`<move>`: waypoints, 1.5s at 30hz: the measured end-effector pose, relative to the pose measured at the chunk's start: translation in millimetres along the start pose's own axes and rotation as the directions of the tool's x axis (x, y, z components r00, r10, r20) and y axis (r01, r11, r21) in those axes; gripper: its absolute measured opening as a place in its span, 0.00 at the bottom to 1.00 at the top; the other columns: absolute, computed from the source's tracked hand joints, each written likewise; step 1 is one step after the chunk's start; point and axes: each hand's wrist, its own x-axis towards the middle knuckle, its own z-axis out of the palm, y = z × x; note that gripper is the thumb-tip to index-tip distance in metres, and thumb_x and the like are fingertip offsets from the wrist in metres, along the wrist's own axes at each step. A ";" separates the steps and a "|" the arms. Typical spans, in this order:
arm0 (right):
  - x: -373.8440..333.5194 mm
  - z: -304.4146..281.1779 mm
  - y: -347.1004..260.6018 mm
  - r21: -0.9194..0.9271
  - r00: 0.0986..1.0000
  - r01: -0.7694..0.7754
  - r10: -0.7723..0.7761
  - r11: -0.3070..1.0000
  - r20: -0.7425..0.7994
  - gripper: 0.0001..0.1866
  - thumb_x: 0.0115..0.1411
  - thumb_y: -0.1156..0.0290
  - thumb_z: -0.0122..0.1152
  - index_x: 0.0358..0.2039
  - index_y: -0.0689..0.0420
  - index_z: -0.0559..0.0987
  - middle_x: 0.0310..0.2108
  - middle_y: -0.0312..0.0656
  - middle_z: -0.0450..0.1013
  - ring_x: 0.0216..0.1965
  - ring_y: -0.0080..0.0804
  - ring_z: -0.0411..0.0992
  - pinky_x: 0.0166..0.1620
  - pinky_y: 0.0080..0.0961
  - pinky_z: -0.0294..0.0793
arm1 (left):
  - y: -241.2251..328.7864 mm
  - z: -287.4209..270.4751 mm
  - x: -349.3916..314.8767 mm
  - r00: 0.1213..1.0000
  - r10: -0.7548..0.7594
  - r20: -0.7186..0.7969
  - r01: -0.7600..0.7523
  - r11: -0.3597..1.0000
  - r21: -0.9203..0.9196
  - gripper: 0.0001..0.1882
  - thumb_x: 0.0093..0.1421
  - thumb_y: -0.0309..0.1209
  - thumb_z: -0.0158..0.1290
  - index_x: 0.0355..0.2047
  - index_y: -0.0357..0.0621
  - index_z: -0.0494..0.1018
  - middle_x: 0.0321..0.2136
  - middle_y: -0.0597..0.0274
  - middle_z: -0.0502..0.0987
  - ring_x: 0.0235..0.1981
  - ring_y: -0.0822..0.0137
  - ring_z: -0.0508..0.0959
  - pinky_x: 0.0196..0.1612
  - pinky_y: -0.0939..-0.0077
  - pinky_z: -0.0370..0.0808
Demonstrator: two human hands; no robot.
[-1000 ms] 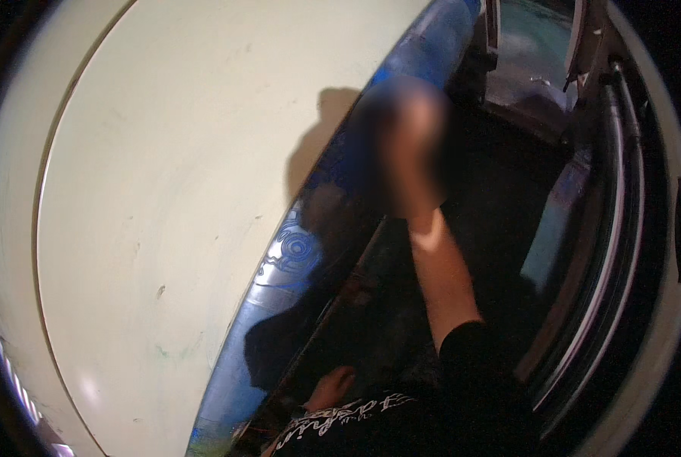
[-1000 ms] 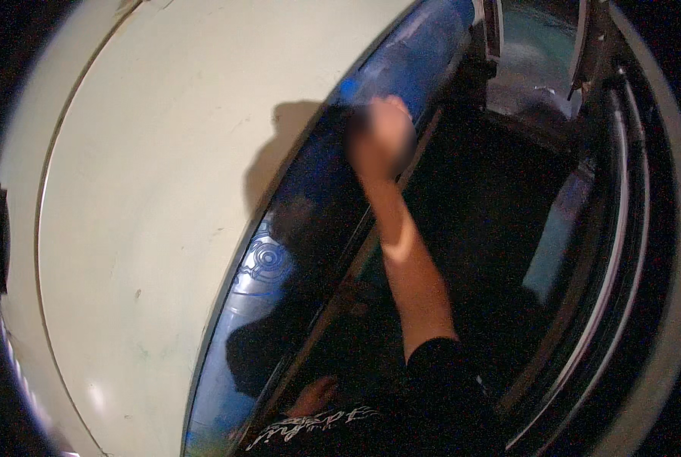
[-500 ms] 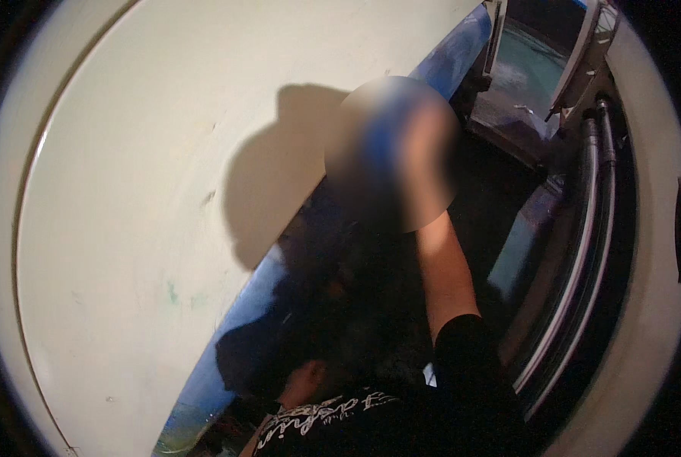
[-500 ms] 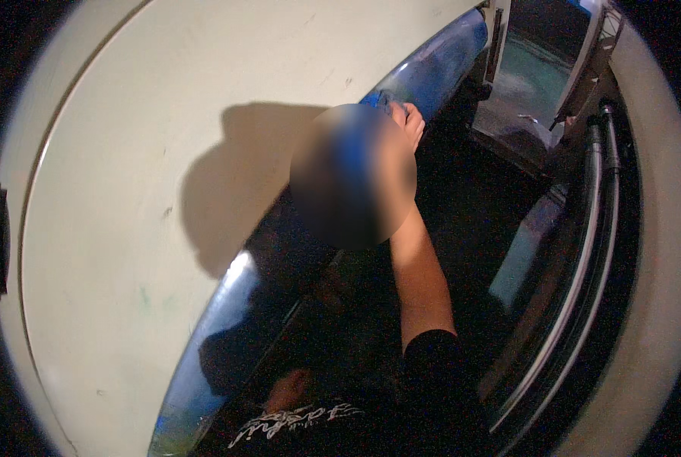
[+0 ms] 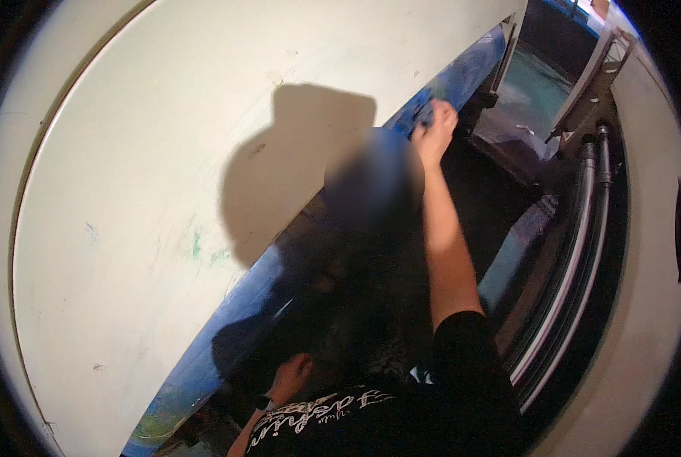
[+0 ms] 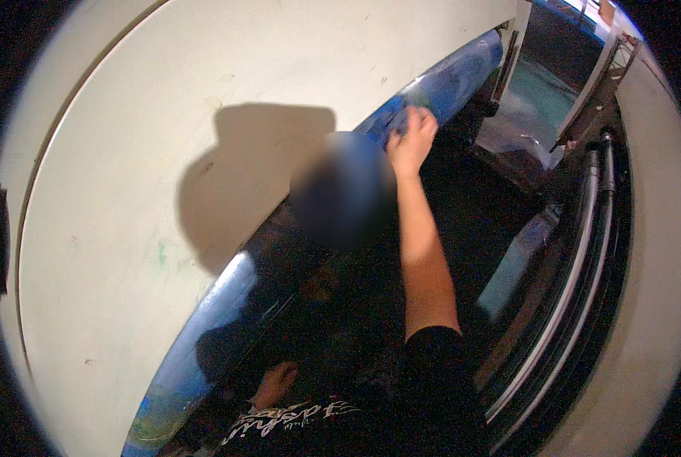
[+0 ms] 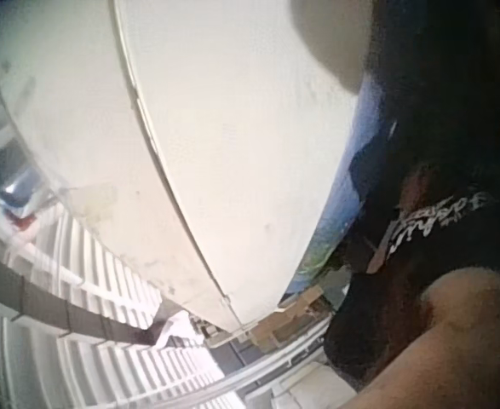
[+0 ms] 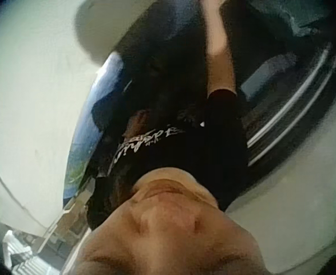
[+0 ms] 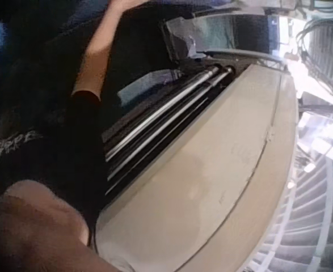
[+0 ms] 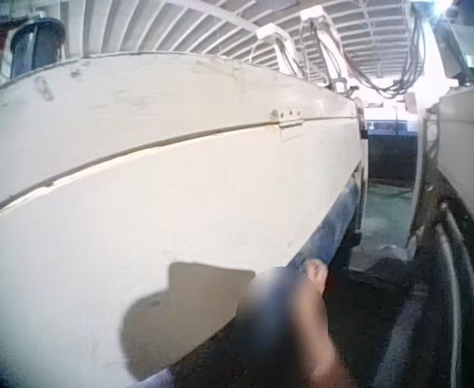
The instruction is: The person wipes the surface of a large, curved, blue and white object with a grey cloth. They systematically rub the surface with both hands, moving along the length of the object to clean or polish it.
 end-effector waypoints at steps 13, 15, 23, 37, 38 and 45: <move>-50.5 -26.5 -38.8 0.181 0.995 0.025 -0.041 0.983 0.088 0.21 0.53 0.64 0.56 0.46 0.58 0.69 0.45 0.53 0.62 0.50 0.51 0.61 0.50 0.37 0.64 | -11.1 6.0 -12.0 0.998 -0.006 -0.062 0.011 0.998 0.066 0.13 0.58 0.32 0.49 0.43 0.41 0.70 0.37 0.47 0.75 0.37 0.49 0.76 0.38 0.61 0.73; -12.0 -12.5 -14.1 0.103 0.995 -0.003 -0.007 0.995 0.097 0.25 0.45 0.80 0.57 0.47 0.58 0.68 0.46 0.51 0.63 0.50 0.51 0.61 0.52 0.34 0.63 | -5.7 -8.3 -9.5 0.983 -0.027 -0.183 0.033 0.999 0.026 0.13 0.58 0.31 0.49 0.42 0.40 0.70 0.38 0.46 0.75 0.38 0.49 0.76 0.38 0.62 0.73; -16.5 -0.8 -3.6 0.106 0.989 -0.146 0.149 0.984 -0.015 0.23 0.50 0.76 0.58 0.48 0.63 0.67 0.45 0.54 0.62 0.49 0.49 0.61 0.52 0.35 0.61 | 18.2 -35.8 -6.0 0.963 0.091 -0.255 -0.097 0.995 -0.010 0.11 0.59 0.29 0.48 0.41 0.40 0.70 0.35 0.49 0.75 0.35 0.51 0.76 0.37 0.65 0.72; 11.8 15.8 44.1 0.221 0.903 -0.392 0.420 0.893 -0.096 0.26 0.46 0.82 0.57 0.48 0.65 0.65 0.47 0.54 0.61 0.50 0.51 0.60 0.54 0.38 0.59 | 26.6 -22.2 -9.0 0.956 0.190 -0.225 -0.184 0.982 0.046 0.10 0.58 0.29 0.50 0.40 0.42 0.71 0.34 0.49 0.74 0.35 0.51 0.76 0.36 0.65 0.72; 0.6 13.8 32.9 0.187 0.928 -0.340 0.362 0.922 -0.093 0.25 0.47 0.81 0.57 0.48 0.65 0.65 0.47 0.55 0.61 0.51 0.51 0.59 0.54 0.39 0.59 | 22.4 -19.4 -14.2 0.962 0.145 -0.230 -0.136 0.989 0.056 0.10 0.57 0.29 0.50 0.40 0.42 0.71 0.34 0.49 0.74 0.35 0.51 0.76 0.35 0.65 0.72; -117.9 -27.2 -38.0 0.406 0.970 -0.229 0.241 0.885 0.021 0.25 0.45 0.81 0.48 0.48 0.65 0.63 0.49 0.58 0.56 0.52 0.54 0.57 0.58 0.44 0.52 | 18.6 -9.6 -13.2 0.965 0.133 -0.226 -0.129 0.991 0.034 0.09 0.57 0.28 0.50 0.38 0.42 0.71 0.33 0.50 0.74 0.33 0.51 0.76 0.33 0.64 0.72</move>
